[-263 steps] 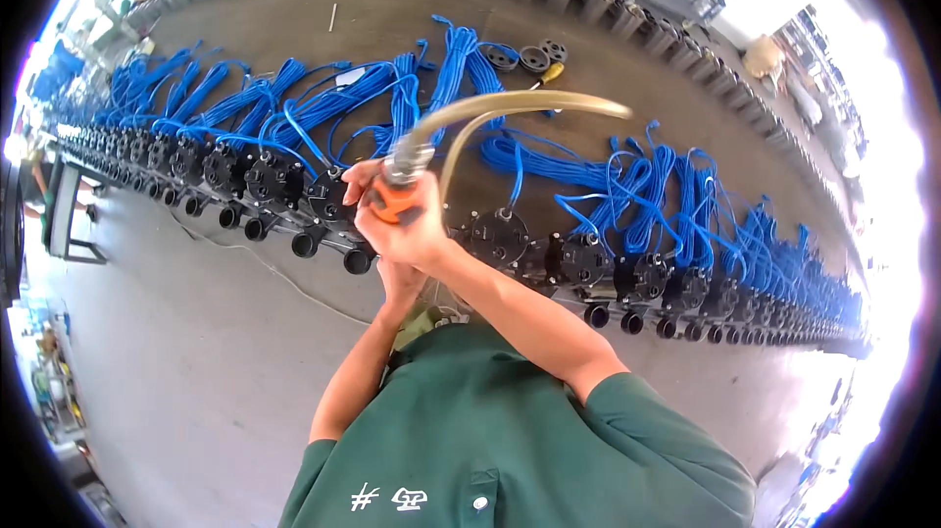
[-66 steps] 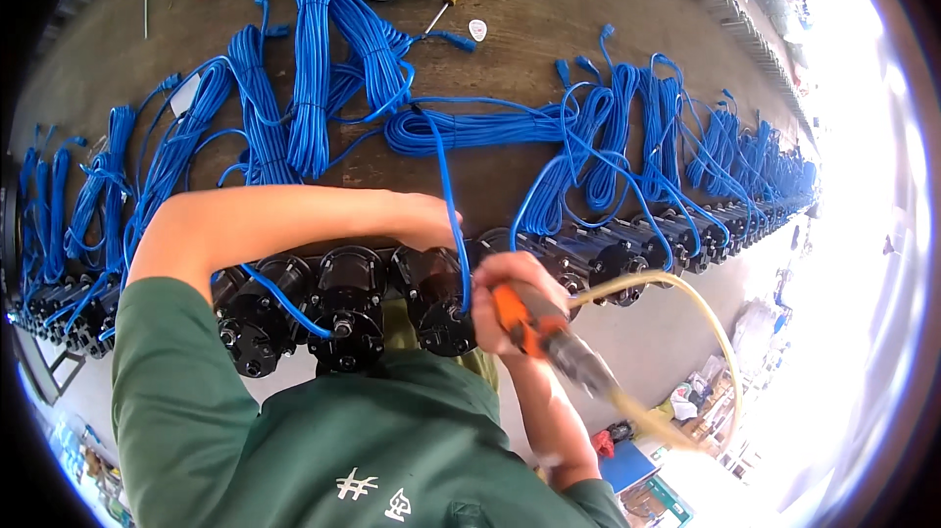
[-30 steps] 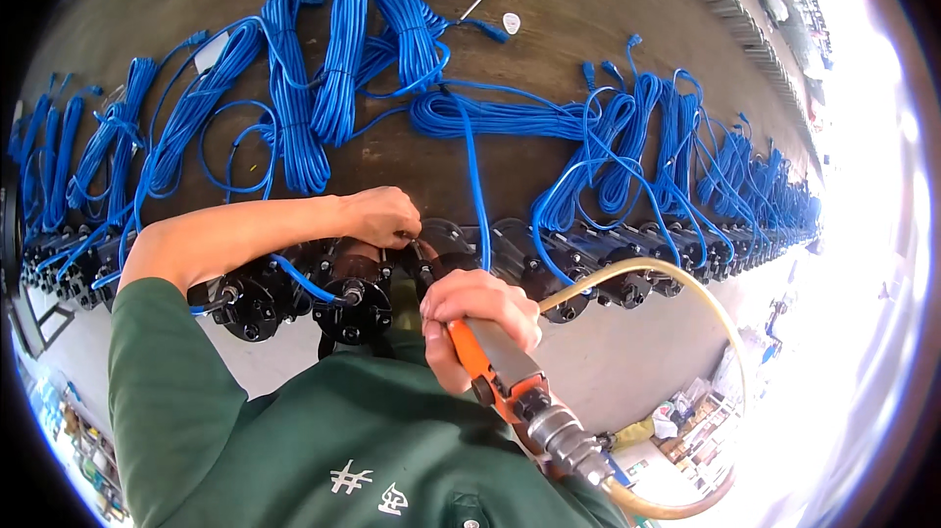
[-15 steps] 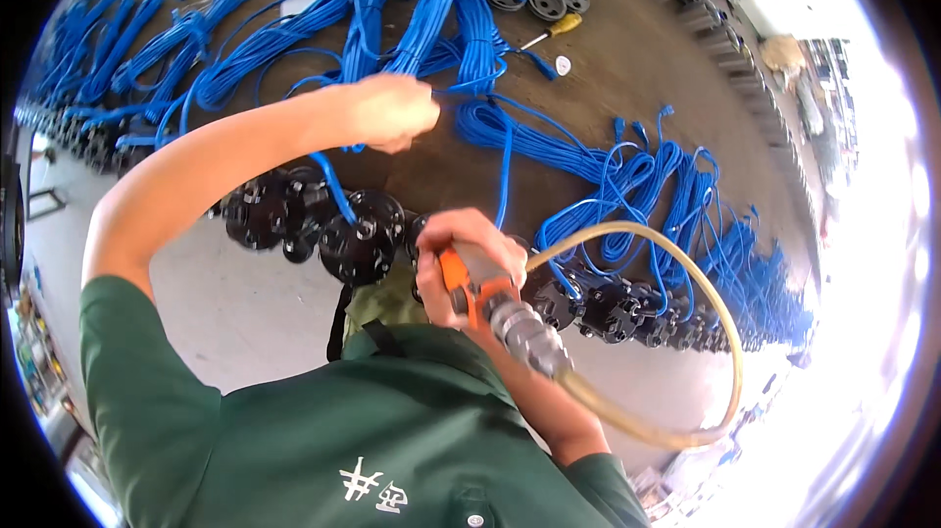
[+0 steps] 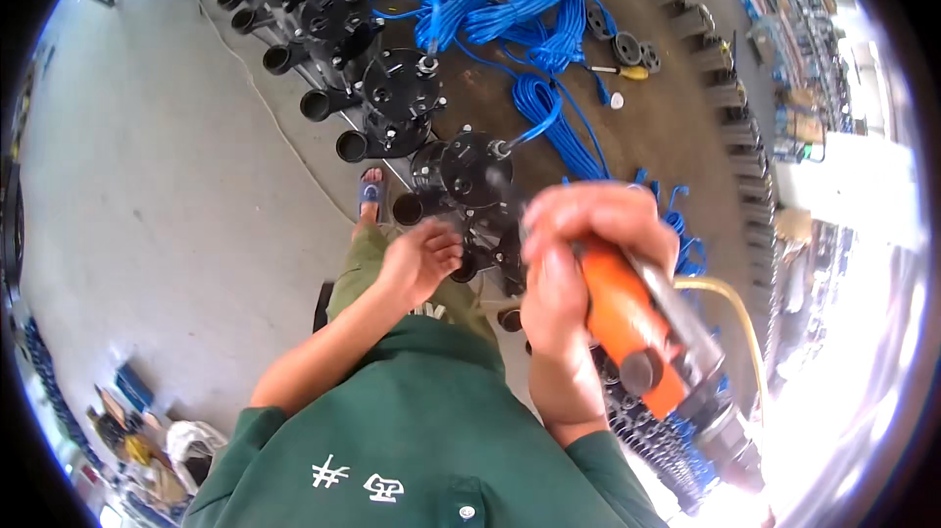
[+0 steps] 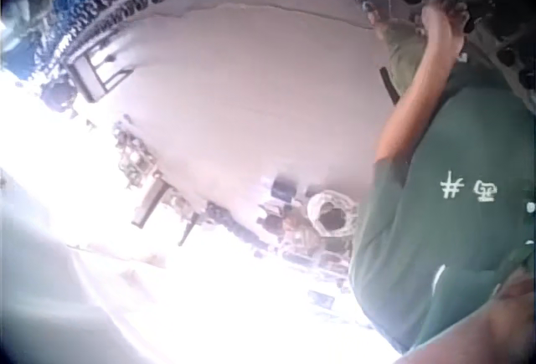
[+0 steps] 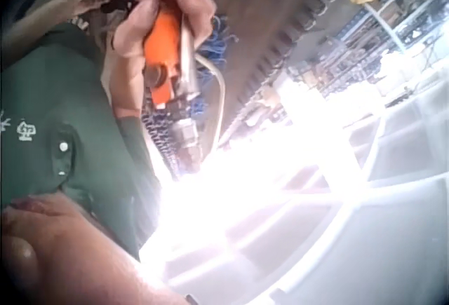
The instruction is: The person assembles multiple pumps in a line by placing a black circular component onto each pump head and securing it with an orange pneumatic tool.
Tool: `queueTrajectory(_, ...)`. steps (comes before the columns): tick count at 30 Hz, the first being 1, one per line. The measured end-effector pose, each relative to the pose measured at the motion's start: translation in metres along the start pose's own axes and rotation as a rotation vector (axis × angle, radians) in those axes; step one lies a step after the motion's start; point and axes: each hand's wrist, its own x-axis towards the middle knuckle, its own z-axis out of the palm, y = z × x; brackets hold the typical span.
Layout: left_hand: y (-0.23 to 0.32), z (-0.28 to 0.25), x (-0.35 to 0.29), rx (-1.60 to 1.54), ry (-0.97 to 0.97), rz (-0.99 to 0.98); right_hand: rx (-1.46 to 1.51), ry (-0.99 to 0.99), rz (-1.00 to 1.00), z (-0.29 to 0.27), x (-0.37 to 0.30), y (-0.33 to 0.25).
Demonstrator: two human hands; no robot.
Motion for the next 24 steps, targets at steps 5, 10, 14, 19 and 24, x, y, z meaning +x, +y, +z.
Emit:
queueTrajectory(5, -0.041, 0.002, 0.056, -0.305, -0.119, 0.092, -0.065, -0.103, 0.100, -0.021, -0.040, -0.021)
queueTrajectory(10, -0.050, 0.010, 0.060, -0.392, -0.197, 0.105, -0.079, -0.091, 0.136, -0.025, -0.057, -0.012)
queueTrajectory(14, -0.047, 0.010, 0.051, -0.409, -0.191, 0.107, 0.110, 0.012, 0.298, -0.031, -0.065, -0.011)
queueTrajectory(19, -0.043, 0.012, 0.055, -0.416, -0.184, 0.085, 1.006, 0.597, 0.607, -0.052, -0.076, -0.012)
queueTrajectory(24, -0.040, 0.009, 0.055, -0.416, -0.212, 0.076, -0.034, -0.014, 0.459, -0.022, -0.065, -0.016)
